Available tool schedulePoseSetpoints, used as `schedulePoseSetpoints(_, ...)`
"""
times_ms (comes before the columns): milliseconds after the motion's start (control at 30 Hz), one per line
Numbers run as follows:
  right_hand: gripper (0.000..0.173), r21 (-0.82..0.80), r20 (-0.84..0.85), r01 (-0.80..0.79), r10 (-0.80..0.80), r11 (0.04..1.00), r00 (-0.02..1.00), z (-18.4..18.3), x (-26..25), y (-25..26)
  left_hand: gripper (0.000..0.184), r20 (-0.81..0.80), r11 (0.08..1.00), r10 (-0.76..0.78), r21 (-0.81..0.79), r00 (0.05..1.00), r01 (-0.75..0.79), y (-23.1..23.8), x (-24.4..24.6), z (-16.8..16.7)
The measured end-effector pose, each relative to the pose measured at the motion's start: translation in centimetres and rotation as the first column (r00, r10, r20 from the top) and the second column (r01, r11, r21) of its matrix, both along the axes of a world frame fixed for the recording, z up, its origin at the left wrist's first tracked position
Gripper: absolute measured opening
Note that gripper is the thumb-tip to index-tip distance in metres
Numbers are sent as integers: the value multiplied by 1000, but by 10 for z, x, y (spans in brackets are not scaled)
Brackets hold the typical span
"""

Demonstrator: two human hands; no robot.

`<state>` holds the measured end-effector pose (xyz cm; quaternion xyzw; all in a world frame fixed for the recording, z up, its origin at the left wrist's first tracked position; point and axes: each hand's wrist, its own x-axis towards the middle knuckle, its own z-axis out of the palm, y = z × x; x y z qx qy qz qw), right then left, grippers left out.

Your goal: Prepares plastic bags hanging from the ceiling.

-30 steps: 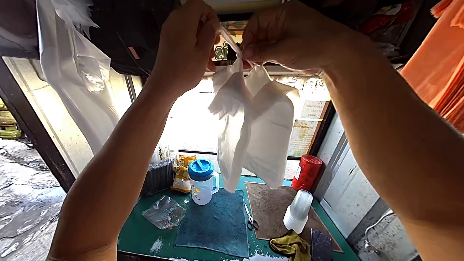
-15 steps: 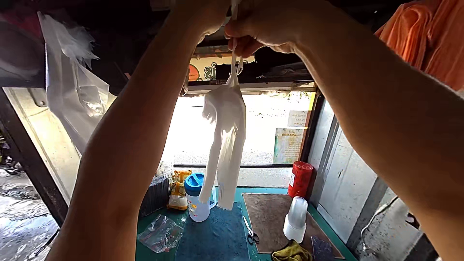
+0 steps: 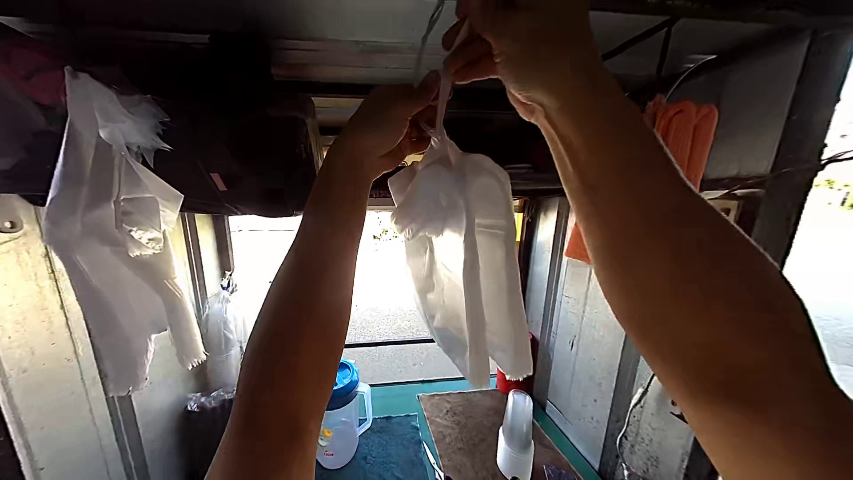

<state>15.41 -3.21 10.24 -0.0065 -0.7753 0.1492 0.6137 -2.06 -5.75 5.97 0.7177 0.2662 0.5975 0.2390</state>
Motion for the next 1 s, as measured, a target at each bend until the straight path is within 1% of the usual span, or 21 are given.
schedulePoseSetpoints(67, 15, 47, -141, -28, 35, 998, 989, 2, 7, -4, 25, 0, 1000, 10, 28, 1000, -10, -2, 1, 5)
schedulePoseSetpoints(100, 16, 55, -167, -36, 45, 998, 985, 2, 11, -6, 25, -31, 999, 16, 39, 999, -15, -4, 2, 7)
schedulePoseSetpoints(200, 17, -52, -176, -18, 8, 998, 984, 3, 16, -4, 21, -105, 1000, 26, 0, 994, -26, -4, 3, 11)
schedulePoseSetpoints(233, 17, -58, -183, 22, -33, 998, 983, 4, 16, -3, 17, -102, 999, 36, -11, 994, -37, -2, 5, 12)
schedulePoseSetpoints(267, 17, -16, -200, 89, -90, 996, 976, 5, 15, -4, 14, -84, 999, 45, -17, 995, -46, 0, 7, 13)
schedulePoseSetpoints(333, 17, 136, -216, 233, -201, 963, 956, 10, 10, -6, 13, -13, 999, 36, -20, 999, -36, 1, 9, 16)
schedulePoseSetpoints(367, 18, 207, -203, 307, -267, 929, 942, 14, 6, -4, 20, 25, 999, 44, -2, 999, -44, 2, 10, 17)
schedulePoseSetpoints(400, 21, 248, -174, 378, -343, 892, 923, 17, 2, 0, 30, 63, 995, 93, 32, 994, -95, 4, 11, 17)
schedulePoseSetpoints(433, 25, 266, -125, 404, -385, 875, 915, 20, 1, 4, 43, 103, 978, 179, 91, 979, -188, 8, 11, 17)
schedulePoseSetpoints(467, 27, 266, -55, 386, -386, 883, 921, 23, 0, 5, 57, 107, 942, 276, 170, 955, -291, 12, 8, 18)
schedulePoseSetpoints(500, 26, 262, -2, 362, -375, 895, 927, 26, -2, 3, 64, 86, 890, 356, 273, 930, -366, 14, 2, 19)
schedulePoseSetpoints(533, 25, 267, 29, 342, -362, 901, 932, 28, -3, 0, 59, 42, 837, 416, 374, 908, -401, 13, -2, 20)
schedulePoseSetpoints(567, 24, 281, 37, 340, -364, 898, 931, 31, -3, -2, 47, -14, 803, 446, 448, 895, -393, 10, -4, 21)
schedulePoseSetpoints(600, 23, 286, 32, 351, -375, 892, 927, 33, -3, -4, 37, -88, 805, 436, 483, 896, -345, 6, -4, 21)
schedulePoseSetpoints(667, 21, 273, 9, 392, -410, 879, 912, 34, -2, -8, 23, -265, 879, 346, 428, 900, -211, -1, 0, 22)
schedulePoseSetpoints(733, 19, 270, -30, 406, -414, 873, 910, 34, -3, -13, 15, -337, 911, 323, 363, 884, -195, -2, 6, 27)
schedulePoseSetpoints(767, 18, 276, -54, 378, -379, 884, 924, 33, -2, -13, 17, -332, 908, 340, 359, 880, -215, -1, 9, 31)
schedulePoseSetpoints(833, 13, 299, -144, 265, -231, 917, 962, 28, 2, -6, 18, -259, 899, 352, 361, 900, -248, 3, 10, 37)
schedulePoseSetpoints(867, 16, 292, -177, 234, -188, 927, 966, 23, 5, -5, 17, -214, 896, 346, 365, 914, -253, 6, 10, 38)
schedulePoseSetpoints(933, 40, 187, -140, 267, -243, 945, 960, 5, 9, -7, 15, -137, 868, 356, 415, 924, -273, 14, 9, 41)
schedulePoseSetpoints(1000, 44, 39, -6, 258, -258, 965, 966, -6, 6, -9, 12, -84, 789, 419, 527, 904, -316, 22, 4, 44)
